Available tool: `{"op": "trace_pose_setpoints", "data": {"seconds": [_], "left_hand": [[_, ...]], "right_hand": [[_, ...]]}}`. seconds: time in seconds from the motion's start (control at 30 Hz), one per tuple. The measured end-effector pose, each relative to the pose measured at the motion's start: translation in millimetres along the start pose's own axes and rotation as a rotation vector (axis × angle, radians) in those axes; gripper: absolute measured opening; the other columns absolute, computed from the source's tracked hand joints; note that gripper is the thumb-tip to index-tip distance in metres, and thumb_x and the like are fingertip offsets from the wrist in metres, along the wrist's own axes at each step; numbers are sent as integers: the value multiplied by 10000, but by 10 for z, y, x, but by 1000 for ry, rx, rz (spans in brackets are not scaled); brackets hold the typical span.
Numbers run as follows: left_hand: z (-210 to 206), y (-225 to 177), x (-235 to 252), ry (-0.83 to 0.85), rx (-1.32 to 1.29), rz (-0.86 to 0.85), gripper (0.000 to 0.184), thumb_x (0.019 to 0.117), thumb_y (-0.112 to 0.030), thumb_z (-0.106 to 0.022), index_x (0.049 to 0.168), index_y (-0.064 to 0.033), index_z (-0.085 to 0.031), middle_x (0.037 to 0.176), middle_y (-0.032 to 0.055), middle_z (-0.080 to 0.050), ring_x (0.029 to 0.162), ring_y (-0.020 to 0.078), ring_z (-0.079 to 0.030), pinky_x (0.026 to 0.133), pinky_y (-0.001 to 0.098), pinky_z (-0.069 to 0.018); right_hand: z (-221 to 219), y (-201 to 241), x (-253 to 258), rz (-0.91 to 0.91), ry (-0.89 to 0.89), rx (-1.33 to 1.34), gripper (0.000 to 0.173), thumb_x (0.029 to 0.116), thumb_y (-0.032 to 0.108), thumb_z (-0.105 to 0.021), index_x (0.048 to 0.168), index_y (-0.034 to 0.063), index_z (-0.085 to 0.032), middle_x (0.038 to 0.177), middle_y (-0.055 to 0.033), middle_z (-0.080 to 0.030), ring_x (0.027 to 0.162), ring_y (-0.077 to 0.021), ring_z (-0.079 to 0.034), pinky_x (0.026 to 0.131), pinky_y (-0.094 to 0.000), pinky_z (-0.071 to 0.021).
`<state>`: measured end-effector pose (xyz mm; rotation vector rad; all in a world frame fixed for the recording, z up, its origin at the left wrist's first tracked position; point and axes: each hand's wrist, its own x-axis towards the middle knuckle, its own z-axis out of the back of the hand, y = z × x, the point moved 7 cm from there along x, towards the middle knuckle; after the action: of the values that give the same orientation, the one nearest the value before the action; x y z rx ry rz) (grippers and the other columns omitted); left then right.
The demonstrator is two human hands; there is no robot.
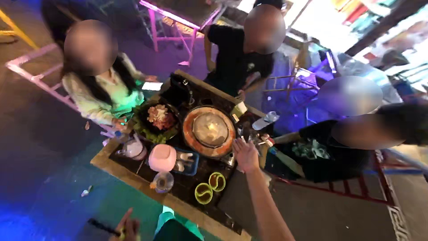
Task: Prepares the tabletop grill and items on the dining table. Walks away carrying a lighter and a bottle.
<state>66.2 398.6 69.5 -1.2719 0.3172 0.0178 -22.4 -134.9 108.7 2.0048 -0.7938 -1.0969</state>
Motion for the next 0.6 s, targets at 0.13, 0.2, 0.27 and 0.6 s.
{"op": "trace_pose_setpoints", "data": {"seconds": [0.13, 0.2, 0.27, 0.6], "left_hand": [[-92, -125, 505, 23, -97, -219, 450, 1092, -177, -387, 1419, 124, -461, 1051, 112, -735, 878, 133, -725, 793, 299, -620], [-161, -113, 625, 28, -131, -205, 439, 1085, -182, -395, 1390, 118, -494, 1069, 114, -733, 913, 154, -731, 822, 320, -622], [-158, -233, 638, 52, -159, -258, 450, 1082, -237, -420, 1361, 103, -516, 1034, 76, -733, 901, 148, -732, 831, 331, -628], [-882, -1569, -617, 787, -407, -104, 273, 1028, -231, -598, 1267, -116, -663, 1140, -110, -723, 1043, -50, -645, 940, 185, -530]], "right_hand": [[-108, -49, 154, -35, 1, -15, 704, 1100, 518, -94, 1553, 18, -297, 1519, -181, -471, 1353, -246, -535, 1106, -387, -461], [-125, -79, 104, -8, -50, -30, 665, 1112, 483, -110, 1527, 22, -350, 1476, -176, -524, 1321, -246, -568, 1096, -388, -473], [-151, -73, -283, 169, -178, -109, 564, 1133, 378, -185, 1343, -10, -537, 1161, -154, -712, 1056, -243, -715, 954, -399, -575], [-984, -1138, -3314, 805, 286, -751, 526, 1056, 548, -289, 1229, 193, -636, 1365, -36, -621, 1342, -219, -497, 1178, -431, -316]]}}
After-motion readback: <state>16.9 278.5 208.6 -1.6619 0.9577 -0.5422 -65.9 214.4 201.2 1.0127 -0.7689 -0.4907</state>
